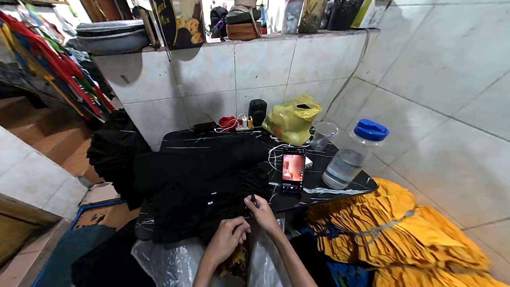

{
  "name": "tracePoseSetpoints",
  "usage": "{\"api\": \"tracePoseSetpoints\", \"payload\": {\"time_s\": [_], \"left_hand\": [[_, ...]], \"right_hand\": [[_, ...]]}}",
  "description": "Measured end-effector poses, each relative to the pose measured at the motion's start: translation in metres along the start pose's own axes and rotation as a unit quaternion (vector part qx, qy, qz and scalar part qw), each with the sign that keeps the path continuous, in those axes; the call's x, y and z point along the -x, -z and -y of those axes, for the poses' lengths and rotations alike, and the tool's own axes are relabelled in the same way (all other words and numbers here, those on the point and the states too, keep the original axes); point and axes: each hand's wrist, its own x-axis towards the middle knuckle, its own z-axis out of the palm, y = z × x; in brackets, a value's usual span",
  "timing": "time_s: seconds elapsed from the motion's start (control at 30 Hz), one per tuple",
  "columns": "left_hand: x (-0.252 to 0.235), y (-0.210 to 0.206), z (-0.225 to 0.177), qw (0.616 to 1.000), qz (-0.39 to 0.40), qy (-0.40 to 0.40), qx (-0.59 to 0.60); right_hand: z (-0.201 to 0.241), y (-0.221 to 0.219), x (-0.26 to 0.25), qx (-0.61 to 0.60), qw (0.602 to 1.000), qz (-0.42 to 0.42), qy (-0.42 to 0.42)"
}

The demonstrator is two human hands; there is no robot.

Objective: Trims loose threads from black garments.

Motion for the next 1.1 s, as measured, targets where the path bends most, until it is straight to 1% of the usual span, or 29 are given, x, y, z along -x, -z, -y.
{"api": "tracePoseSetpoints", "payload": {"time_s": [0.03, 0.07, 0.13, 0.17, 0.23, 0.33, 0.4, 0.47, 0.5, 0.53, 0.6, 0.63, 0.67, 0.7, 0.73, 0.77, 0.8, 0.83, 0.87, 0.93, 0.97, 1.0, 1.03, 1.07, 1.1], "left_hand": [[0.001, 0.000, -0.002, 0.999, -0.034, 0.017, -0.029], [0.000, -0.001, -0.003, 0.993, -0.086, 0.032, -0.074], [-0.004, -0.004, 0.001, 0.965, -0.191, 0.031, -0.179], [-0.006, -0.006, 0.004, 0.948, -0.219, 0.025, -0.230], [-0.007, -0.014, 0.010, 0.926, -0.243, 0.009, -0.289], [-0.003, -0.028, 0.019, 0.907, -0.280, -0.040, -0.314], [0.003, -0.035, 0.021, 0.906, -0.293, -0.061, -0.299], [0.012, -0.035, 0.020, 0.918, -0.288, -0.077, -0.262], [0.016, -0.033, 0.018, 0.930, -0.269, -0.086, -0.234], [0.022, -0.030, 0.017, 0.946, -0.233, -0.093, -0.206], [0.035, -0.028, 0.015, 0.972, -0.125, -0.093, -0.176], [0.041, -0.027, 0.013, 0.982, -0.052, -0.062, -0.171], [0.047, -0.025, 0.011, 0.985, 0.035, -0.006, -0.167], [0.049, -0.022, 0.012, 0.976, 0.129, 0.063, -0.165], [0.050, -0.020, 0.014, 0.956, 0.210, 0.122, -0.164], [0.049, -0.018, 0.017, 0.939, 0.259, 0.155, -0.164], [0.048, -0.016, 0.017, 0.936, 0.265, 0.167, -0.163], [0.047, -0.013, 0.015, 0.947, 0.233, 0.161, -0.153], [0.046, -0.008, 0.011, 0.965, 0.178, 0.139, -0.130], [0.040, 0.002, 0.003, 0.993, 0.038, 0.079, -0.074], [0.035, 0.007, -0.001, 0.996, -0.038, 0.051, -0.059], [0.029, 0.012, -0.003, 0.992, -0.110, 0.028, -0.058], [0.023, 0.017, -0.005, 0.983, -0.166, 0.014, -0.072], [0.017, 0.021, -0.004, 0.975, -0.201, 0.012, -0.090], [0.011, 0.025, -0.003, 0.971, -0.213, 0.018, -0.108]], "right_hand": [[0.001, 0.000, 0.000, -0.006, 1.000, 0.000, -0.012], [0.003, -0.001, 0.001, -0.010, 1.000, 0.000, -0.024], [0.006, -0.002, 0.002, -0.020, 0.999, -0.006, -0.044], [0.008, -0.003, 0.002, -0.027, 0.998, -0.008, -0.053], [0.011, -0.003, 0.002, -0.039, 0.997, -0.013, -0.070], [0.012, -0.004, 0.003, -0.049, 0.996, -0.018, -0.072], [0.012, -0.004, 0.004, -0.052, 0.996, -0.023, -0.069], [0.011, -0.006, 0.003, -0.053, 0.996, -0.025, -0.067], [0.011, -0.006, 0.003, -0.054, 0.996, -0.025, -0.067], [0.011, -0.005, 0.003, -0.056, 0.996, -0.026, -0.068], [0.011, -0.004, 0.002, -0.061, 0.995, -0.025, -0.072], [0.012, -0.004, 0.002, -0.065, 0.995, -0.024, -0.076], [0.012, -0.004, 0.002, -0.069, 0.994, -0.022, -0.079], [0.012, -0.004, 0.003, -0.073, 0.994, -0.021, -0.081], [0.011, -0.003, 0.003, -0.078, 0.993, -0.019, -0.081], [0.011, -0.003, 0.004, -0.085, 0.993, -0.018, -0.080], [0.011, -0.002, 0.003, -0.093, 0.992, -0.016, -0.079], [0.011, -0.001, 0.003, -0.100, 0.992, -0.013, -0.079], [0.012, -0.001, 0.003, -0.106, 0.991, -0.011, -0.080], [0.012, 0.000, 0.004, -0.117, 0.990, -0.010, -0.083], [0.012, 0.000, 0.004, -0.119, 0.989, -0.009, -0.084], [0.012, 0.000, 0.004, -0.120, 0.989, -0.009, -0.085], [0.012, 0.000, 0.004, -0.122, 0.989, -0.008, -0.085], [0.012, 0.000, 0.003, -0.125, 0.989, -0.009, -0.085], [0.011, 0.000, 0.003, -0.127, 0.988, -0.007, -0.083]]}}
